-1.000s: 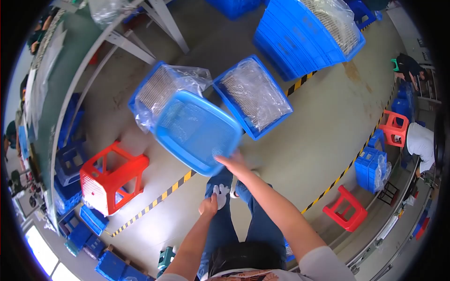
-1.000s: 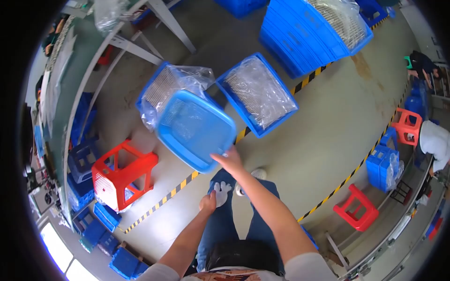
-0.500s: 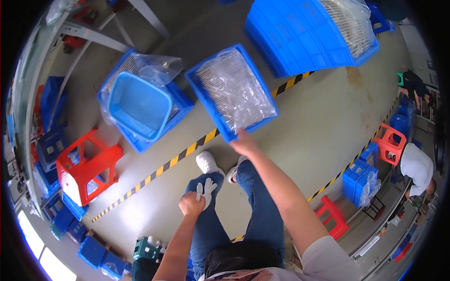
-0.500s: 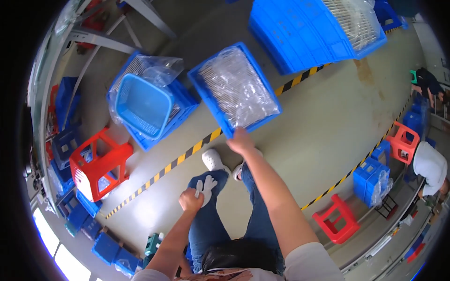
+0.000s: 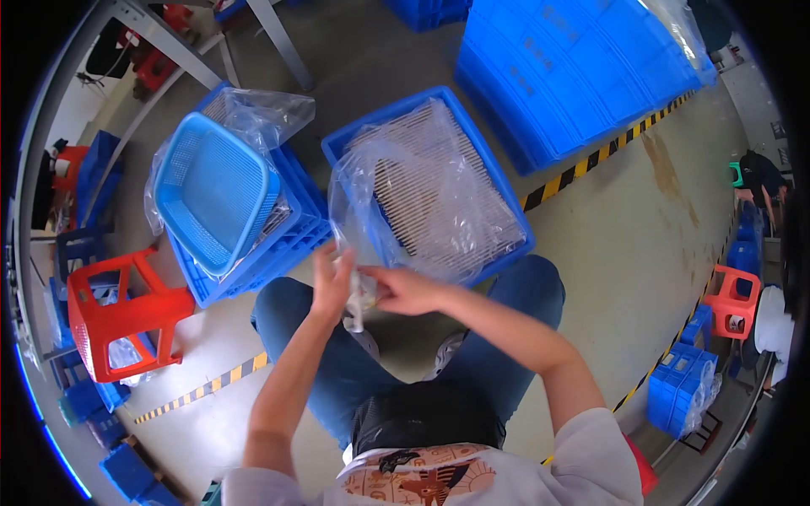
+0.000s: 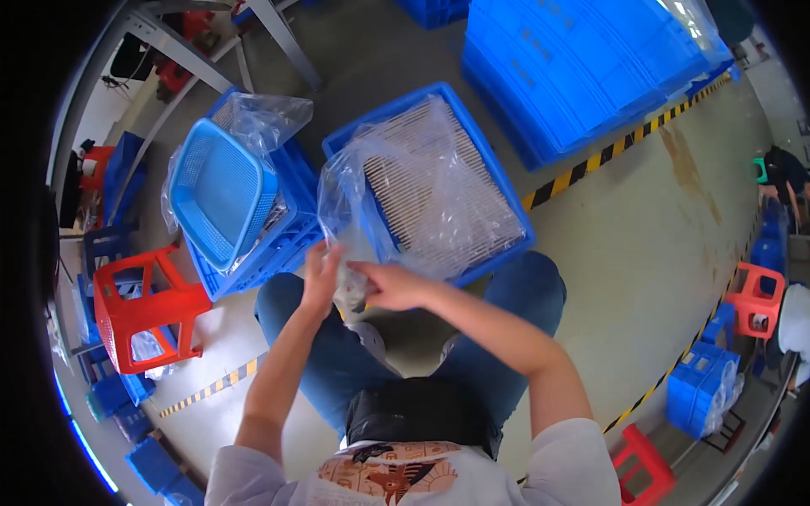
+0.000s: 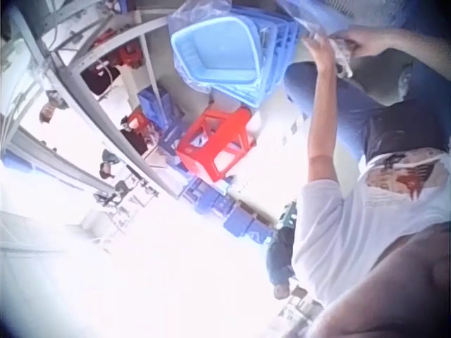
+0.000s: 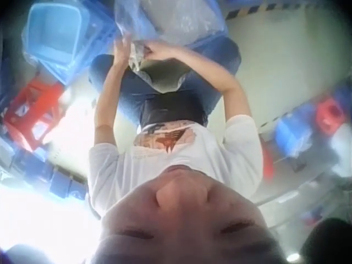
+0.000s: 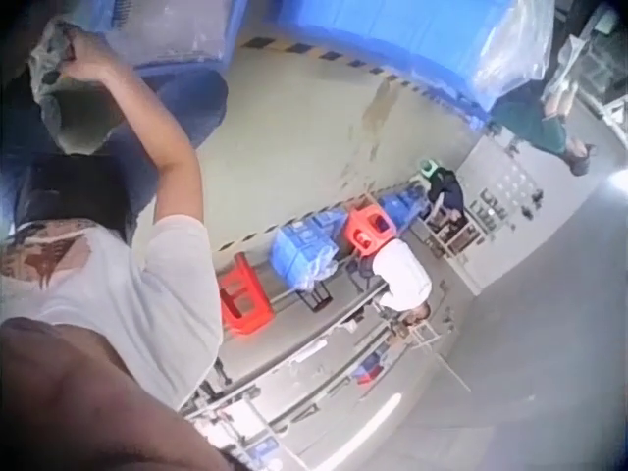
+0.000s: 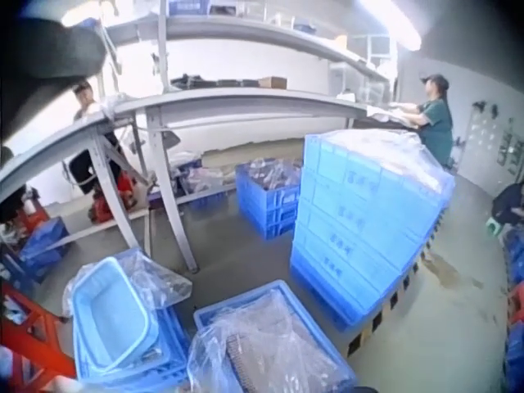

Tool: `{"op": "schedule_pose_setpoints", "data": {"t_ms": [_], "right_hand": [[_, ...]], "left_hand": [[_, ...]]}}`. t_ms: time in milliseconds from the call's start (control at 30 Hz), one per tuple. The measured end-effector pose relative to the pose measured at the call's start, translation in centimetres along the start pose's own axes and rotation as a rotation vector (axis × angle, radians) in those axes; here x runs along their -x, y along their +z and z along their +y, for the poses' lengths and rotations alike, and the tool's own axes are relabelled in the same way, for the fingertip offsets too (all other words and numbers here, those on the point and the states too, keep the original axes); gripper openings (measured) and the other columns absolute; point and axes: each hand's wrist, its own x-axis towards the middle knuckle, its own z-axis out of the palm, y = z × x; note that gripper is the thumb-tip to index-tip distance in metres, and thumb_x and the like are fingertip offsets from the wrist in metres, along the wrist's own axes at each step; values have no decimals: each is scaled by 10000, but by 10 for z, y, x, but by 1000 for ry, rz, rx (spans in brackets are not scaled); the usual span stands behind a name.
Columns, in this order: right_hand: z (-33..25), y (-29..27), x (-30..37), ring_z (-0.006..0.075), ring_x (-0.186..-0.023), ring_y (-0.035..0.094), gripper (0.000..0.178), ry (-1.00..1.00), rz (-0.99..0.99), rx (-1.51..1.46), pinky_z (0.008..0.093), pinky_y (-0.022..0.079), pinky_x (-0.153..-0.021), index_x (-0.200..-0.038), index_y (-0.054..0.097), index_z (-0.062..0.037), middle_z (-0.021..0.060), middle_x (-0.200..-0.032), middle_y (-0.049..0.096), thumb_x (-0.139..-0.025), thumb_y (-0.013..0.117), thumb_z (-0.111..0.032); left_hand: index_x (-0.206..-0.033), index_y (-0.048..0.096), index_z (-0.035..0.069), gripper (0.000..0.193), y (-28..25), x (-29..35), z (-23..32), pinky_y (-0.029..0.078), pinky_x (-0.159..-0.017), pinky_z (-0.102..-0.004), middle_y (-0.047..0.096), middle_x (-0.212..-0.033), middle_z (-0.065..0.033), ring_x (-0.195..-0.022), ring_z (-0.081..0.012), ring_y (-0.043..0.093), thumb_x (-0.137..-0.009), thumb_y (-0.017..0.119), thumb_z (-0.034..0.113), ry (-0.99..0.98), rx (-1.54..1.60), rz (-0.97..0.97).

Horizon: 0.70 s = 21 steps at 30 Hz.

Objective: The recorder sorts metal rods into a basket and cross-references them with technical documentation in a factory environment.

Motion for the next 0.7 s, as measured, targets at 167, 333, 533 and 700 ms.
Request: {"op": "schedule_pose_setpoints", "data": {"t_ms": [167,333,533,700], "right_hand": [[0,16,7,155,-787,585,441,112,1,-466,292,465,-680,-1134,469,-30,85,-897,609,-720,603,-99],[1,-43,-12,280,-745,603,237,-100,782,1032,379,484,-618,-961,554,-44,125,-847,612,-732,537,-102],[24,28,54,349,-742,605,198,419,-102,813,449,472,-672,-847,556,-3,199,-773,598,-717,536,-151],[28,0,11,329,-876,558,217,365,136,866,421,460,-751,-888,554,10,181,-943,572,-730,522,-135]], "left_hand": [[-1113,467,18,373,-7,-28,-59,467,-725,-366,597,-941,-193,-797,-296,618,-755,551,84,216,-399,-102],[-1115,460,44,411,-19,-30,-55,445,-773,-444,590,-908,-267,-881,-400,573,-734,568,156,253,-656,-78],[-1082,415,-21,609,-21,-36,3,471,-764,-429,596,-959,-237,-884,-375,589,-691,655,381,55,-901,-25],[-1038,425,15,562,-29,-45,6,506,-683,-403,595,-934,-178,-828,-329,614,-652,715,303,103,-1383,-117]]}}
